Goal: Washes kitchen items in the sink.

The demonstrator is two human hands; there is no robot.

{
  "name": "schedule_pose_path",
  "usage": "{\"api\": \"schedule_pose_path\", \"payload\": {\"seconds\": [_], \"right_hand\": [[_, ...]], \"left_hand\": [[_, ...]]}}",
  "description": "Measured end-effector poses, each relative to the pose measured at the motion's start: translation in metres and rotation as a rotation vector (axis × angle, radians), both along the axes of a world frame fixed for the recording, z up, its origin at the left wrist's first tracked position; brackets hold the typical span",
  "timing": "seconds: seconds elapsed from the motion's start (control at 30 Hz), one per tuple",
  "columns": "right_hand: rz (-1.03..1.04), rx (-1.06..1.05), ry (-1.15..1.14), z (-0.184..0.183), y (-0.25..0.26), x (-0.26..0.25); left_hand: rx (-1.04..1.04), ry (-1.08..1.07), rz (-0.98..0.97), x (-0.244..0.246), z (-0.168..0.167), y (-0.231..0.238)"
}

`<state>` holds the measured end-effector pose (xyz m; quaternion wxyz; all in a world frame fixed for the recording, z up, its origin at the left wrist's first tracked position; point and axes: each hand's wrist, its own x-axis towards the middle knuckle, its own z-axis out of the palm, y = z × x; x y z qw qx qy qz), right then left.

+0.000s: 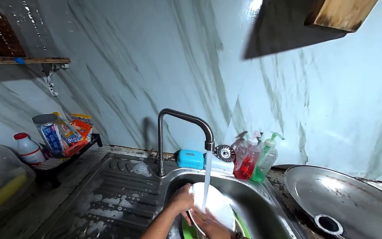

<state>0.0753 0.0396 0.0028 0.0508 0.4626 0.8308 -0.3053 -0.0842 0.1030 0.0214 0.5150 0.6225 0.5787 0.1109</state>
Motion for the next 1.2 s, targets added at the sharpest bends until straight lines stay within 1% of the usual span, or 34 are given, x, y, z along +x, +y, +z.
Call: {"api": "schedule_pose_path", "payload": {"seconds": [0.07, 0.13, 0.2, 0.23, 0.3, 0.4, 0.43, 0.5, 0.53, 0.57, 0.6, 0.63, 0.67, 0.77, 0.8, 0.9, 0.93, 1.0, 1.07, 1.13, 1.17, 1.2], "right_hand": [[0.014, 0.066, -0.072, 0.019, 0.004, -0.004], [-0.002, 0.079, -0.093, 0.044, 0.020, 0.004], [-0.047, 0.078, 0.007, 0.067, 0.039, 0.014], [-0.060, 0.062, 0.054, 0.076, 0.049, 0.018], [-0.093, 0.042, 0.098, 0.088, 0.069, 0.020], [-0.204, 0.127, 0.209, 0.077, 0.091, 0.008], [-0.280, 0.190, 0.222, 0.070, 0.092, -0.003], [-0.427, 0.318, 0.217, 0.058, 0.077, -0.030], [-0.425, 0.372, 0.208, 0.049, 0.064, -0.042], [-0.399, 0.433, 0.219, 0.037, 0.053, -0.052], [-0.377, 0.501, 0.236, 0.026, 0.046, -0.056], [-0.382, 0.505, 0.237, 0.023, 0.047, -0.053], [-0.427, 0.454, 0.225, 0.027, 0.056, -0.047], [-0.627, 0.072, 0.175, 0.044, 0.096, -0.020], [-0.643, 0.065, 0.132, 0.046, 0.095, -0.022], [-0.563, 0.309, 0.072, 0.046, 0.050, -0.057], [-0.522, 0.319, 0.081, 0.046, 0.043, -0.063], [-0.508, 0.273, 0.122, 0.042, 0.055, -0.054], [-0.505, 0.158, 0.172, 0.046, 0.085, -0.028], [-0.422, 0.108, 0.087, 0.060, 0.100, -0.016], [-0.407, 0.124, 0.066, 0.070, 0.101, -0.016], [-0.415, 0.164, 0.069, 0.078, 0.099, -0.020]], "left_hand": [[-0.071, -0.080, 0.062, -0.005, -0.006, 0.002], [-0.101, -0.162, 0.117, -0.012, -0.012, 0.001], [-0.039, -0.224, 0.120, -0.018, -0.015, -0.004], [0.028, -0.261, 0.129, -0.017, -0.019, -0.009], [0.138, -0.420, 0.154, -0.013, -0.025, -0.023], [0.268, -0.809, 0.286, 0.012, -0.033, -0.039], [0.257, -0.922, 0.355, 0.020, -0.033, -0.041], [0.185, -1.059, 0.577, 0.031, -0.024, -0.038], [0.148, -1.093, 0.697, 0.033, -0.020, -0.034], [0.129, -1.098, 0.790, 0.032, -0.017, -0.030], [0.127, -1.091, 0.824, 0.030, -0.018, -0.029], [0.138, -1.084, 0.816, 0.028, -0.019, -0.030], [0.167, -1.059, 0.788, 0.026, -0.020, -0.031], [0.279, -0.946, 0.705, 0.026, -0.020, -0.041], [0.288, -0.918, 0.714, 0.026, -0.021, -0.041], [0.268, -0.899, 0.769, 0.024, -0.022, -0.031], [0.273, -0.890, 0.766, 0.020, -0.023, -0.031], [0.298, -0.858, 0.783, 0.013, -0.027, -0.029], [0.304, -0.837, 0.839, 0.010, -0.031, -0.026], [0.285, -0.786, 0.968, 0.010, -0.039, -0.022], [0.241, -0.755, 1.027, 0.009, -0.041, -0.019], [0.138, -0.726, 1.032, 0.006, -0.040, -0.018]]}}
